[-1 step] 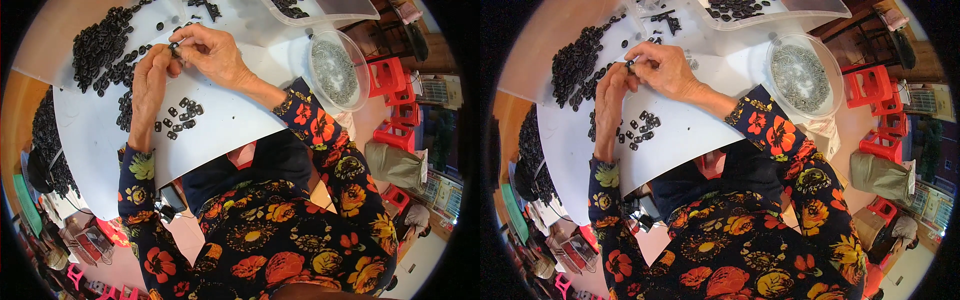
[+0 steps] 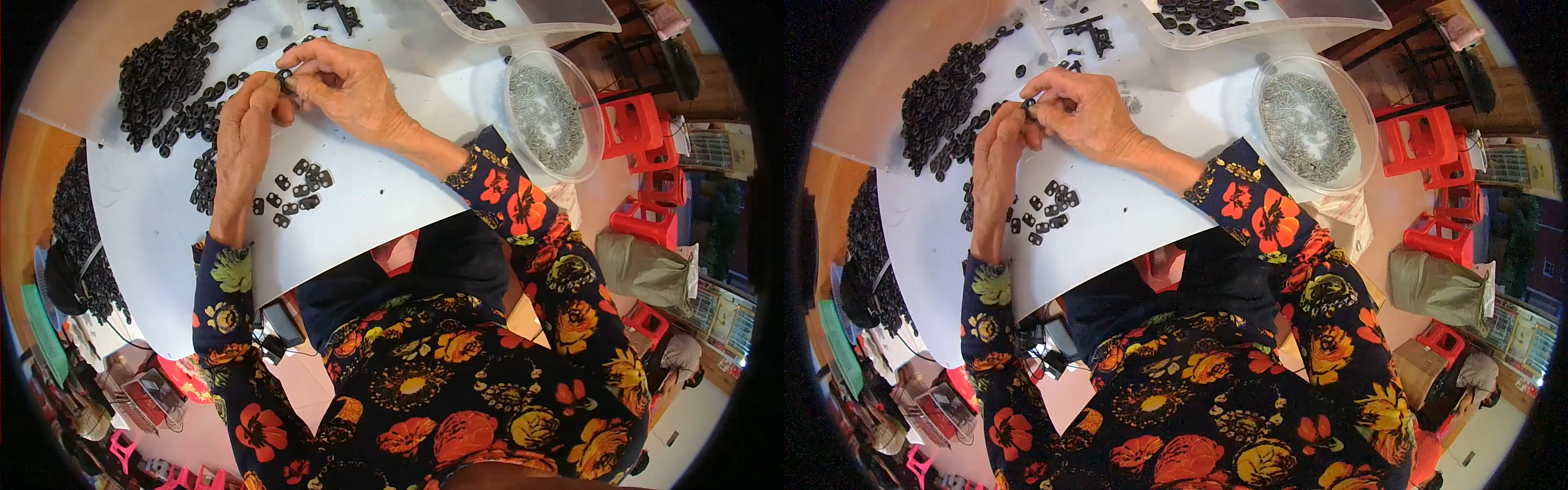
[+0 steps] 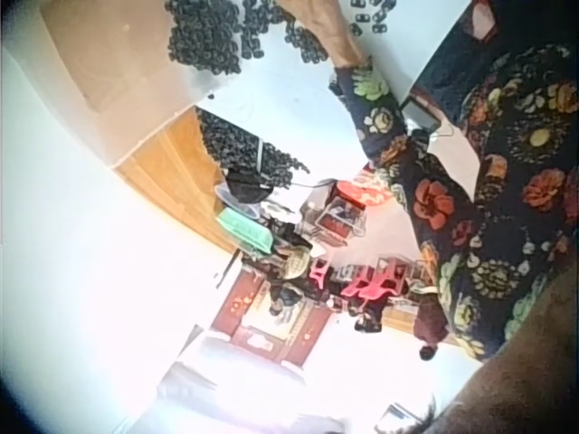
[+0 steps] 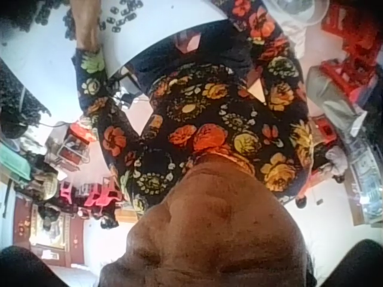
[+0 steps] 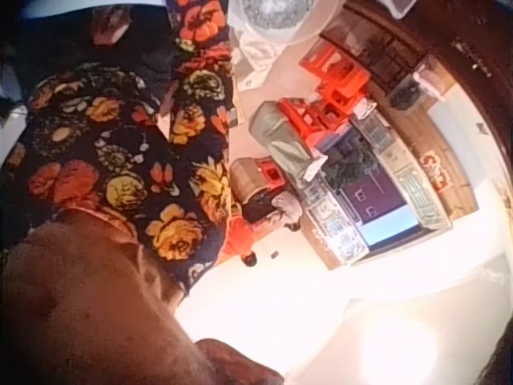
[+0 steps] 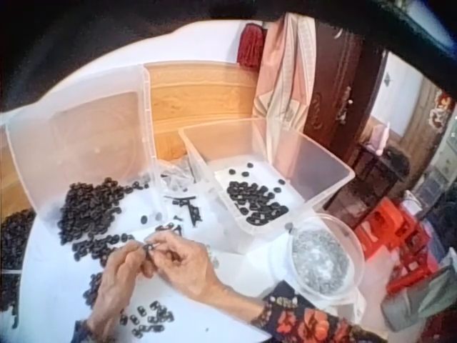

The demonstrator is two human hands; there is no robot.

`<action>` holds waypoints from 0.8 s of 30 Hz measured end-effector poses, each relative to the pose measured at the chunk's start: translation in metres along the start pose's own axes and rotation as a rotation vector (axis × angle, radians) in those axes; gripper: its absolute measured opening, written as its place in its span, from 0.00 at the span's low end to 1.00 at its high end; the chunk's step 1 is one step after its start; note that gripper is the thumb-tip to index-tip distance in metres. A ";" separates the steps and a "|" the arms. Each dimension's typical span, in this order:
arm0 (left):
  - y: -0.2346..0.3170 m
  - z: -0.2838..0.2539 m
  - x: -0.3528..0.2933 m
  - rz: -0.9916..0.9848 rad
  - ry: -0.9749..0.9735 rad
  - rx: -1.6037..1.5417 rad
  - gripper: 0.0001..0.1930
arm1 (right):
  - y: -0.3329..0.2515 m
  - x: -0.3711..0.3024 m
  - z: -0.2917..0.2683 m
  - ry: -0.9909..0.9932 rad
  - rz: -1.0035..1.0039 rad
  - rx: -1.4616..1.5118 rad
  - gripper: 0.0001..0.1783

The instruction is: The person assembles small plastic hardware components by picking up individual pieces and connecting them together by hand.

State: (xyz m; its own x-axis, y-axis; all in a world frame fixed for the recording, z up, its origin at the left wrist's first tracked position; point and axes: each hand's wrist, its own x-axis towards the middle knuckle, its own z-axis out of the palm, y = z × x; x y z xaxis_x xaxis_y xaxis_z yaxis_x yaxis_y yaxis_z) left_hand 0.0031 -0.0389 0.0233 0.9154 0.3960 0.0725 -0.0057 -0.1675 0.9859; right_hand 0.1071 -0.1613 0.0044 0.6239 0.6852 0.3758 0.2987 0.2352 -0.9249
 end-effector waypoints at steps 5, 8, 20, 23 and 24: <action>-0.010 -0.003 0.001 0.064 0.012 0.030 0.14 | -0.008 -0.001 0.005 0.014 0.002 0.038 0.11; -0.009 0.006 0.001 0.138 0.064 0.097 0.14 | -0.008 -0.003 0.005 0.027 0.022 0.073 0.12; -0.005 0.003 -0.001 0.050 0.117 -0.051 0.13 | -0.005 0.001 -0.001 -0.059 -0.141 -0.201 0.18; -0.005 0.006 -0.002 0.055 0.106 -0.053 0.12 | -0.008 0.002 -0.004 -0.082 -0.178 -0.267 0.17; -0.007 0.005 -0.001 0.078 0.080 -0.051 0.12 | -0.009 0.002 -0.004 -0.082 -0.178 -0.267 0.17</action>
State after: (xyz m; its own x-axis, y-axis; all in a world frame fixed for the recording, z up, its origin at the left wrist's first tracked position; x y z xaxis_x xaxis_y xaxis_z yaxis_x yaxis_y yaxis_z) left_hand 0.0040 -0.0432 0.0156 0.8762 0.4549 0.1589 -0.0978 -0.1549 0.9831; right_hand 0.1086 -0.1646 0.0136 0.4880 0.7053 0.5142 0.5831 0.1749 -0.7933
